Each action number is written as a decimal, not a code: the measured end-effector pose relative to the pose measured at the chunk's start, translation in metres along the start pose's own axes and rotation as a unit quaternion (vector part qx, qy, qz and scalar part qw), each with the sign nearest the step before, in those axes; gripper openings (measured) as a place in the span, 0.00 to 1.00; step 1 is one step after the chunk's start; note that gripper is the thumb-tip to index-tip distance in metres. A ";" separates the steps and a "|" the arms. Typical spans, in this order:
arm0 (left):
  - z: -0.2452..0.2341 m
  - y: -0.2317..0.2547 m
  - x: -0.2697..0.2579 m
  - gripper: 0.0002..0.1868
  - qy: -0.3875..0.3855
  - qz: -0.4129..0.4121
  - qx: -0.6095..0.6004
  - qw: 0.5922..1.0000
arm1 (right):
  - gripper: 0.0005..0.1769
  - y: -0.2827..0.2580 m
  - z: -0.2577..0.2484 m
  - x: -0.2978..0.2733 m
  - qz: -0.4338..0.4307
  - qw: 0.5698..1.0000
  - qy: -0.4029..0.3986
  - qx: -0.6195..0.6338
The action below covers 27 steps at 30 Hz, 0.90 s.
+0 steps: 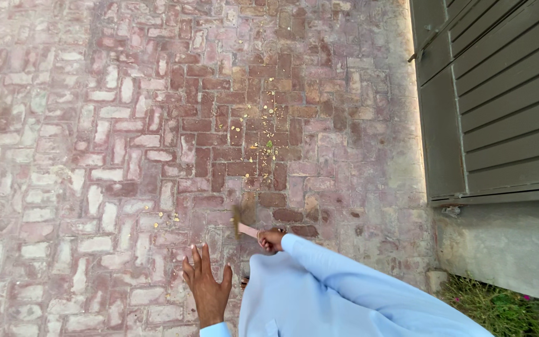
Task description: The person sweeps debris across a brick-paved ground using a long-handled broom.
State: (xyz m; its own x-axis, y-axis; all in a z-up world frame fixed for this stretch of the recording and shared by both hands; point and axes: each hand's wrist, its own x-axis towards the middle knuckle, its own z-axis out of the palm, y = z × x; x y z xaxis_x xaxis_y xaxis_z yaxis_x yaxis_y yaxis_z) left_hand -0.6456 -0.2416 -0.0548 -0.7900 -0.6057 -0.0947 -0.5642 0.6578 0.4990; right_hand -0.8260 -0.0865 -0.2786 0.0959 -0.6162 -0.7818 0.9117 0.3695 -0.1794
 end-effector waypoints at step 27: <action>-0.009 0.038 0.104 0.45 -0.047 0.151 -0.027 0.987 | 0.15 0.060 -0.162 -0.166 -0.156 0.869 0.438 0.168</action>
State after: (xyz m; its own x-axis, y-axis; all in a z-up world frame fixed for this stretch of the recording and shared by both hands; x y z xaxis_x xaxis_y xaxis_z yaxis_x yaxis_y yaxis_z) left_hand -0.7470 -0.2832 -0.0382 -0.9403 -0.3400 -0.0139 -0.2886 0.7750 0.5622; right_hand -0.8514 0.1503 -0.2563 -0.3841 0.1705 -0.9074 0.9179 -0.0353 -0.3952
